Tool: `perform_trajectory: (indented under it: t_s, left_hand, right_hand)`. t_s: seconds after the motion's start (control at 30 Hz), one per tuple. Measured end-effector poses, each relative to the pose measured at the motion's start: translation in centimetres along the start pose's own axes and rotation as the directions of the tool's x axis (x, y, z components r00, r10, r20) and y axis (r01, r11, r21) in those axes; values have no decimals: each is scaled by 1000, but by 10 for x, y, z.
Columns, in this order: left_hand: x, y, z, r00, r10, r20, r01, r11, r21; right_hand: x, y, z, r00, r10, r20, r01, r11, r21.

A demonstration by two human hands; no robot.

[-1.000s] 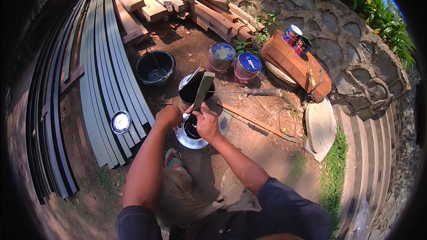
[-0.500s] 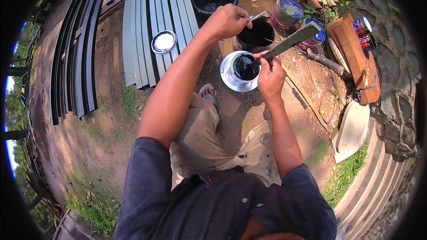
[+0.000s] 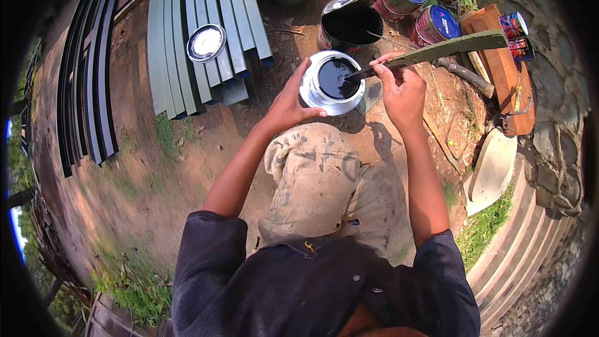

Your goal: The person pries open a paint can with a tool, stirs a black liquid in a bucket using a wooden stick, pours more paint from the can into the bucket, and stirs it again.

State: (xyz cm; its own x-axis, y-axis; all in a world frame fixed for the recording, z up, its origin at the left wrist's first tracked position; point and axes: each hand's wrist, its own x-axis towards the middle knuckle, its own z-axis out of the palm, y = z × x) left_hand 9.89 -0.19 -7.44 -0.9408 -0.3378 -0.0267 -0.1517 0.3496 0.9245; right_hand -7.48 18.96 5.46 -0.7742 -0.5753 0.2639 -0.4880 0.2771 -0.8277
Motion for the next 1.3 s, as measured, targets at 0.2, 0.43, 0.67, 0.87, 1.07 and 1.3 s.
perform_trajectory:
  t_s: [0.2,0.43,0.67,0.87,1.07,1.3]
  left_hand:
    - [43,-40,20,972,236,0,-236,972,-18]
    - [45,-47,28,968,248,-26,-248,969,-7]
    - [46,-53,39,951,285,-122,-284,958,29]
    - [45,-47,42,951,266,-161,-256,963,80]
    - [48,-39,37,943,261,-208,-259,965,37]
    - [57,-36,34,961,251,-116,-247,968,45]
  right_hand:
    - [1,7,5,997,-70,12,70,997,26]
    - [-6,5,15,1000,-6,4,6,1000,20]
    - [-1,-7,12,994,-75,-84,84,990,116]
    - [17,-30,-16,976,-198,-89,202,979,38]
    - [34,-54,-37,946,-285,-151,304,945,121]
    - [48,-90,-63,897,-412,-163,434,891,135]
